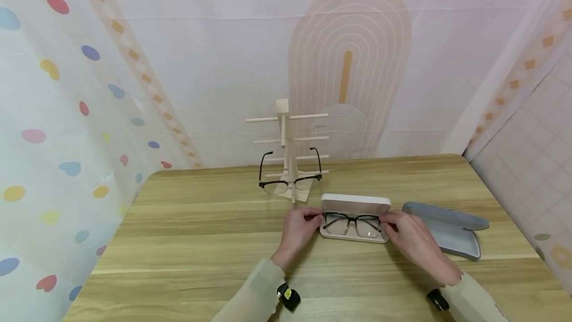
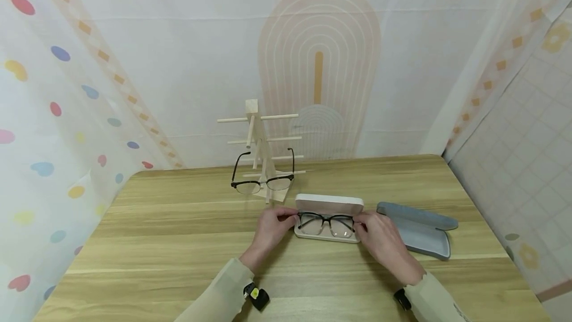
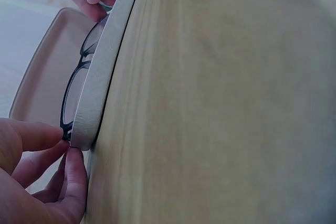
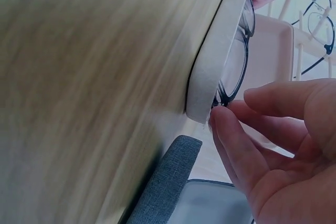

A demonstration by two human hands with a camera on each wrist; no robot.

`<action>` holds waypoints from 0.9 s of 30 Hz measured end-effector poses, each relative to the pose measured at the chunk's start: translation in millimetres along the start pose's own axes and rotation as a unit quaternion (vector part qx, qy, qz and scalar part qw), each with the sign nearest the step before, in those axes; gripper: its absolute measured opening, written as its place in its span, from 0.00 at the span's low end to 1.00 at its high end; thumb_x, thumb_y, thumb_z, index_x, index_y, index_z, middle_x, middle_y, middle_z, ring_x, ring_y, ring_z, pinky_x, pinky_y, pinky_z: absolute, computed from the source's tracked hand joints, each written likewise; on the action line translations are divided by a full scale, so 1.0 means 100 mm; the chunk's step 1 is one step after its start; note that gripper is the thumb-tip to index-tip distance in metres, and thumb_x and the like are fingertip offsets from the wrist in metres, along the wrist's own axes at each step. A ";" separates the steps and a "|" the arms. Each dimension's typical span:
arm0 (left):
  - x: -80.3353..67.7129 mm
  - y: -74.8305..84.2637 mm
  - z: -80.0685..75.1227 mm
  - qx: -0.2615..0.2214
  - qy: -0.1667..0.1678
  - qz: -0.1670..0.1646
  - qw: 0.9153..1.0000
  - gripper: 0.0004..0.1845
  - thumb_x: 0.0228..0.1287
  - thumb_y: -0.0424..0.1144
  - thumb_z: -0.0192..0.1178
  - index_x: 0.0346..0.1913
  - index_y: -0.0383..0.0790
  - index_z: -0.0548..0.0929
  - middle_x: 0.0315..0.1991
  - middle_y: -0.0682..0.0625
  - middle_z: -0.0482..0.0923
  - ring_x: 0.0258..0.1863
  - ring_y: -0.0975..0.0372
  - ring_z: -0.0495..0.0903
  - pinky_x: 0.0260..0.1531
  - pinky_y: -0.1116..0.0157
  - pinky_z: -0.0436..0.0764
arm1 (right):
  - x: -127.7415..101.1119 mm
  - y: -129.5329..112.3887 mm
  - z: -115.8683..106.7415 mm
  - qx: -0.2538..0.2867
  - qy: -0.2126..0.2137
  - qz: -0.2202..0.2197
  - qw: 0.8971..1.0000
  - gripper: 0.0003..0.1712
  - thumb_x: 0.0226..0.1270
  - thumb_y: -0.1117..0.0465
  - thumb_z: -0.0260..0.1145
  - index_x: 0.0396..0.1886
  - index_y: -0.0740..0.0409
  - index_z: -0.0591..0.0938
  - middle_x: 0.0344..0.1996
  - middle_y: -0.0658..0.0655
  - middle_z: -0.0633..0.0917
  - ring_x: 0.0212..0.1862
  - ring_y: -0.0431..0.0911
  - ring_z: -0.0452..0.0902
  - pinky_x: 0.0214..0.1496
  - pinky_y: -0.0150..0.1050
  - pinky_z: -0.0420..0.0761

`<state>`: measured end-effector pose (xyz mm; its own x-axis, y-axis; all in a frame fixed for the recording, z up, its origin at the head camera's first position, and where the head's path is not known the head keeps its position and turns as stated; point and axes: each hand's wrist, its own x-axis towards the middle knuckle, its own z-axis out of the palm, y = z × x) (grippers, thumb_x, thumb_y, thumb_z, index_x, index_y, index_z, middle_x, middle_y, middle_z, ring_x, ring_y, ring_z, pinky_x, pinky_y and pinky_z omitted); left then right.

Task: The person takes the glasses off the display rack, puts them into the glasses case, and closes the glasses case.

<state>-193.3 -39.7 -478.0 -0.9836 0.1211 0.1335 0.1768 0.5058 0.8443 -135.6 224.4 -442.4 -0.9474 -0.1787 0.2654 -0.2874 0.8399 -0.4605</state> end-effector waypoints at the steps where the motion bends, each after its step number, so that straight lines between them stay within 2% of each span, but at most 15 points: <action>1: -0.01 0.00 0.00 -0.002 -0.002 -0.001 1.000 0.06 0.63 0.32 0.69 0.40 0.37 0.93 0.38 0.48 0.90 0.40 0.59 0.85 0.40 0.63 0.83 | -0.01 0.00 -0.01 0.001 0.003 0.002 1.000 0.09 0.65 0.71 0.68 0.42 0.65 0.91 0.44 0.62 0.89 0.41 0.52 0.84 0.41 0.52 0.85; 8: -0.10 0.00 -0.05 -0.037 -0.020 -0.002 0.999 0.09 0.66 0.33 0.67 0.46 0.33 0.90 0.43 0.45 0.89 0.44 0.56 0.86 0.46 0.59 0.85 | -0.10 -0.04 -0.09 0.024 0.037 0.039 0.998 0.10 0.68 0.68 0.66 0.43 0.59 0.91 0.42 0.57 0.89 0.39 0.48 0.82 0.41 0.50 0.83; 12: -0.15 0.03 -0.08 -0.069 -0.030 -0.006 0.997 0.13 0.67 0.33 0.66 0.51 0.29 0.86 0.44 0.42 0.87 0.45 0.54 0.86 0.47 0.60 0.85 | -0.15 -0.08 -0.14 0.046 0.066 0.061 0.995 0.09 0.72 0.66 0.65 0.47 0.60 0.89 0.42 0.58 0.88 0.43 0.52 0.85 0.45 0.53 0.84; 16: -0.19 0.09 -0.08 -0.116 -0.038 -0.022 0.992 0.21 0.69 0.34 0.65 0.60 0.25 0.79 0.48 0.39 0.84 0.48 0.50 0.85 0.46 0.60 0.86 | -0.17 -0.11 -0.17 0.076 0.083 0.078 0.991 0.14 0.76 0.61 0.63 0.55 0.63 0.85 0.49 0.62 0.86 0.49 0.57 0.85 0.50 0.57 0.84; 19: -0.19 0.13 -0.07 -0.132 -0.034 -0.042 0.990 0.27 0.70 0.39 0.64 0.66 0.26 0.74 0.52 0.38 0.82 0.51 0.48 0.85 0.48 0.56 0.86 | -0.16 -0.13 -0.18 0.098 0.085 0.090 0.987 0.21 0.79 0.56 0.61 0.63 0.65 0.80 0.57 0.66 0.83 0.53 0.61 0.83 0.54 0.60 0.82; 23: -0.15 0.16 -0.04 -0.123 -0.033 -0.049 0.991 0.32 0.73 0.45 0.62 0.72 0.29 0.70 0.57 0.37 0.80 0.55 0.47 0.83 0.54 0.51 0.83 | -0.13 -0.14 -0.17 0.119 0.085 0.083 0.986 0.28 0.80 0.53 0.60 0.69 0.67 0.75 0.63 0.70 0.79 0.56 0.65 0.81 0.56 0.63 0.80; 27: -0.10 0.17 -0.01 -0.108 -0.049 -0.032 0.992 0.34 0.77 0.50 0.57 0.75 0.31 0.66 0.60 0.36 0.79 0.59 0.46 0.81 0.59 0.47 0.80 | -0.09 -0.14 -0.15 0.138 0.074 0.077 0.985 0.30 0.81 0.51 0.58 0.74 0.65 0.72 0.69 0.71 0.74 0.58 0.67 0.80 0.57 0.65 0.79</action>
<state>-180.1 -33.3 -464.0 -0.9828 0.1816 0.0334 0.0915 0.3219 0.9423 -121.2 222.0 -425.9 -0.9576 0.0346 0.2859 -0.1885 0.6755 -0.7128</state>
